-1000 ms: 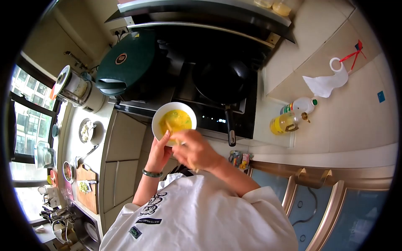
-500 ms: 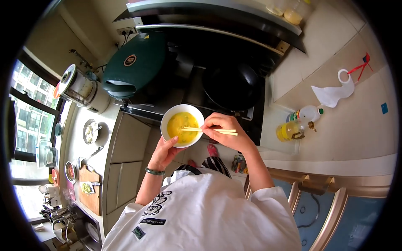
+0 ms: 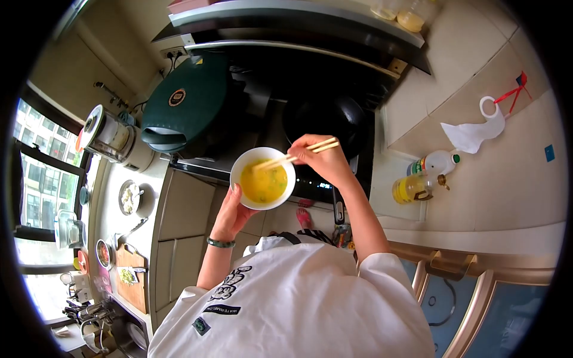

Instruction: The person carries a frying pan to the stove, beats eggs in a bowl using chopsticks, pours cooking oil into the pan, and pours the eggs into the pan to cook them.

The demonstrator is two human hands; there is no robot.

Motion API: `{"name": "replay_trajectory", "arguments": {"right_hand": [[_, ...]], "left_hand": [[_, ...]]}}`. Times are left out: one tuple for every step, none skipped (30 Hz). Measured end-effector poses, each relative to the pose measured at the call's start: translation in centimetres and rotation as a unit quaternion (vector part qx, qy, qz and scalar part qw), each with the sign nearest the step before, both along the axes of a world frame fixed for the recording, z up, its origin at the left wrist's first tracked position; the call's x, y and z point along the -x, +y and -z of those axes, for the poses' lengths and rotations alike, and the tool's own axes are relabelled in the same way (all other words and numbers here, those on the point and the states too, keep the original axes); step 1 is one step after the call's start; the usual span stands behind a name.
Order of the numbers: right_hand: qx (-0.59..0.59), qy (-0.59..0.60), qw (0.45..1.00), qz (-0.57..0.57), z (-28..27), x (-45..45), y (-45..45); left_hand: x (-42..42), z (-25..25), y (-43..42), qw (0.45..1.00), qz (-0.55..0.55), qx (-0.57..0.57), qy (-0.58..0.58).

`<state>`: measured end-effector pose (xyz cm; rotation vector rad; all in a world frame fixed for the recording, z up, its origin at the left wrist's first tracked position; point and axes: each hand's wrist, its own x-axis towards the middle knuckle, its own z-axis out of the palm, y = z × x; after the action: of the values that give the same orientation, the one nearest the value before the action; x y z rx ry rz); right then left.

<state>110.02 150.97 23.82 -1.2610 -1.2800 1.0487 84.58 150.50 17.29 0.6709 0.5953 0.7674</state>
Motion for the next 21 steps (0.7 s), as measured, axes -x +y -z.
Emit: {"name": "replay_trajectory", "arguments": {"right_hand": [[0.041,0.0,0.998,-0.041,-0.2,-0.4,-0.1],[0.053,0.0,0.997,-0.064,-0.7,-0.7,-0.4],[0.055,0.001,0.996,-0.064,-1.0,-1.0,-0.5],[0.077,0.014,0.995,-0.065,-1.2,-1.3,-0.6],[0.1,0.026,0.993,-0.065,-1.1,-1.5,-0.7],[0.092,0.047,0.993,-0.05,-0.6,-1.6,-0.6],[0.052,0.092,0.994,0.0,0.6,-1.9,-0.5],[0.035,0.077,0.996,0.033,0.9,-2.2,-0.3],[0.017,0.062,0.996,0.065,1.2,-2.3,-0.2],[0.041,0.039,0.998,0.042,1.5,-2.4,-0.5],[0.079,0.062,0.995,-0.01,1.9,-2.5,-0.9],[0.099,0.08,0.992,-0.012,2.0,-2.7,-1.2],[0.119,0.096,0.988,-0.012,2.1,-2.9,-1.5],[0.096,0.074,0.992,0.041,2.2,-2.8,-1.6],[0.073,0.052,0.991,0.095,2.5,-2.6,-1.6],[0.053,0.054,0.994,0.075,3.5,-2.5,-2.1],[0.081,0.059,0.995,-0.01,4.4,-3.0,-2.7],[0.098,0.095,0.991,-0.002,4.4,-2.8,-3.4],[0.115,0.131,0.985,0.008,4.3,-2.3,-3.9],[0.086,0.13,0.985,0.077,4.3,-2.0,-4.3],[0.061,0.076,0.991,0.089,4.9,-1.9,-4.6]], "left_hand": [[-0.2,0.2,0.1,1.0,-0.001,-0.002,-0.002],[-0.4,0.4,0.1,1.0,-0.003,-0.004,-0.004],[-0.6,0.4,0.0,1.0,-0.003,-0.002,-0.003],[-0.8,0.4,0.0,1.0,-0.005,-0.004,-0.007],[-0.9,0.5,-0.1,1.0,-0.006,-0.006,-0.012],[-1.0,0.5,-0.1,1.0,-0.008,-0.002,-0.012],[-1.1,0.4,-0.2,1.0,-0.006,-0.007,-0.011],[-1.1,0.3,-0.2,1.0,-0.004,-0.012,-0.01],[-1.1,0.5,-0.3,1.0,-0.008,-0.008,-0.009],[-1.0,0.7,-0.3,1.0,-0.014,-0.001,-0.014],[-1.0,0.8,-0.2,1.0,-0.019,0.005,-0.019],[-1.0,1.0,-0.2,1.0,-0.018,0.006,-0.018],[-1.1,1.2,-0.3,1.0,-0.025,0.001,-0.015],[-1.2,1.3,-0.2,0.999,-0.032,-0.004,-0.013],[-1.3,1.3,-0.3,0.999,-0.029,-0.005,-0.014],[-1.3,1.4,-0.3,0.999,-0.036,-0.003,-0.005],[-1.3,1.4,-0.4,0.999,-0.041,-0.002,0.004],[-1.3,1.5,-0.4,0.999,-0.034,-0.003,0.002],[-1.2,1.5,-0.5,0.999,-0.036,-0.01,0.013],[-1.3,1.6,-0.6,0.999,-0.038,-0.015,0.023],[-1.3,1.5,-0.7,0.999,-0.036,-0.011,0.022]]}}
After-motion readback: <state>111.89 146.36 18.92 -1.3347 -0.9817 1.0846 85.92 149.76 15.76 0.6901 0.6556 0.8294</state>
